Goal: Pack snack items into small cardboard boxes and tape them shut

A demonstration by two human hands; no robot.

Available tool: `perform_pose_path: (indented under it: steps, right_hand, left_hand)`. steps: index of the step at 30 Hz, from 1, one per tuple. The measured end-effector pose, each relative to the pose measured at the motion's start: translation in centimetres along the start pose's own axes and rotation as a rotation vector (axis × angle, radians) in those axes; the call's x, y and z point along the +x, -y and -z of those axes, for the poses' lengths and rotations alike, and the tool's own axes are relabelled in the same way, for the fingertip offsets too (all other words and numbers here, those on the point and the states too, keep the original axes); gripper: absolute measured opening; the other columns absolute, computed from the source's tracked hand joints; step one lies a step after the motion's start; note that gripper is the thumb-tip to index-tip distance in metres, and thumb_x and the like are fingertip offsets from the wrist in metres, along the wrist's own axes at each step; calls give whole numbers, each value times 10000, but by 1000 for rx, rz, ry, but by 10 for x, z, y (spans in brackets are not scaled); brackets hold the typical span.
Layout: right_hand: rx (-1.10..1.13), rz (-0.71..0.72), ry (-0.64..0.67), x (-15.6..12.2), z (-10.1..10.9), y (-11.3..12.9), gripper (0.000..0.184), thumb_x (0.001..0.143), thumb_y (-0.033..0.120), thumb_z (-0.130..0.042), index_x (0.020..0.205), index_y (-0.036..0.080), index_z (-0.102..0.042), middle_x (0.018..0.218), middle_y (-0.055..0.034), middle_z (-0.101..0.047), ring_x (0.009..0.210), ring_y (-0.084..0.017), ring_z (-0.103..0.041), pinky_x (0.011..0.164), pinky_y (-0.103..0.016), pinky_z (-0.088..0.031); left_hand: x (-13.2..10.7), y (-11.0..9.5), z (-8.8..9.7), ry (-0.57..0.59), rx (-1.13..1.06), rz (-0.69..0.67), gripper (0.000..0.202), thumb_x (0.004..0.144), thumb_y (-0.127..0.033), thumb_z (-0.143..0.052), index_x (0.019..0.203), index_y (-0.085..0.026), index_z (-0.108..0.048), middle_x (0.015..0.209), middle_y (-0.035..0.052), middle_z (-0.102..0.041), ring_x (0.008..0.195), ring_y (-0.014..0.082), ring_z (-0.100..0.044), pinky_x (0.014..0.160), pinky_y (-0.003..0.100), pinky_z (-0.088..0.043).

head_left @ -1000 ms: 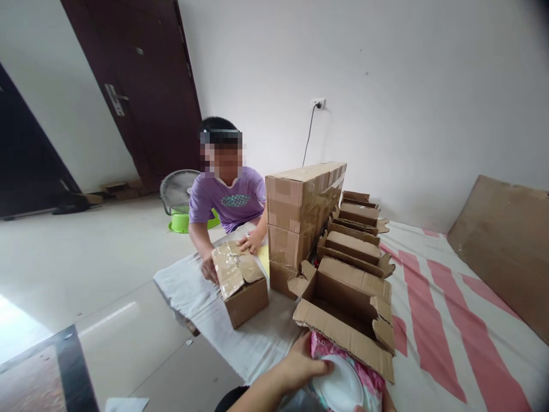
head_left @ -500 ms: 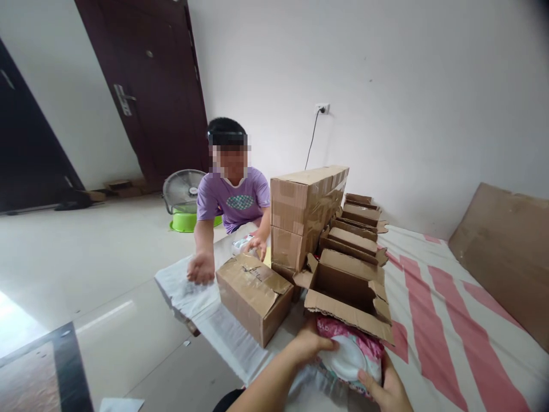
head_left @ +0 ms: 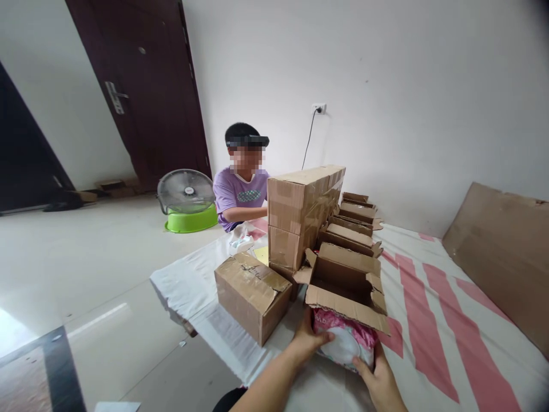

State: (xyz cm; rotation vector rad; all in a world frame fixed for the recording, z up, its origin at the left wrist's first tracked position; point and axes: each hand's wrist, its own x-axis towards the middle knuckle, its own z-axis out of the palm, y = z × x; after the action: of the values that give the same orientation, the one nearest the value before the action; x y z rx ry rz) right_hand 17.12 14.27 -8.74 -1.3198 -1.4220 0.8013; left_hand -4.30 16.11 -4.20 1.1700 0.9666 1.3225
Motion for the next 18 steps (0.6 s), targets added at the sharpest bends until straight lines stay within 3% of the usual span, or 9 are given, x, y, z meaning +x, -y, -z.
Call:
perform_pose_path:
  steps: [4, 6, 14, 18]
  right_hand:
    - [-93, 29, -23, -15, -4, -7, 633, 790, 559, -605, 1266, 155, -498, 1243, -167, -642, 1189, -310, -591, 964, -408, -494]
    - [-137, 69, -47, -21, -6, -7, 626, 802, 574, -589, 1263, 159, -504, 1259, -177, -629, 1202, -314, -580, 969, -413, -493]
    - [-228, 135, -54, -28, -7, 3, 575, 851, 545, -555, 1270, 156, -499, 1227, -174, -642, 1143, -300, -617, 944, -414, -513]
    - [-260, 162, -56, -30, -8, 6, 509, 855, 507, -577, 1229, 166, -527, 1182, -157, -662, 1111, -296, -628, 923, -413, -523]
  left_hand:
    - [-8, 8, 1, -51, 213, -100, 876, 604, -504, -779, 1331, -181, -412, 1352, 156, -548, 1268, 332, -502, 1083, 455, -379]
    - [-10, 12, 1, -64, 309, -123, 901, 593, -478, -798, 1345, -182, -400, 1385, 165, -518, 1303, 342, -463, 1112, 475, -339]
    - [-9, 9, -2, -48, 249, -155, 930, 536, -538, -827, 1296, -171, -437, 1253, 161, -609, 1179, 358, -563, 1036, 508, -416]
    - [-9, 8, 2, -101, 336, -177, 977, 490, -578, -839, 1286, -173, -444, 1260, 169, -587, 1201, 379, -538, 1048, 531, -390]
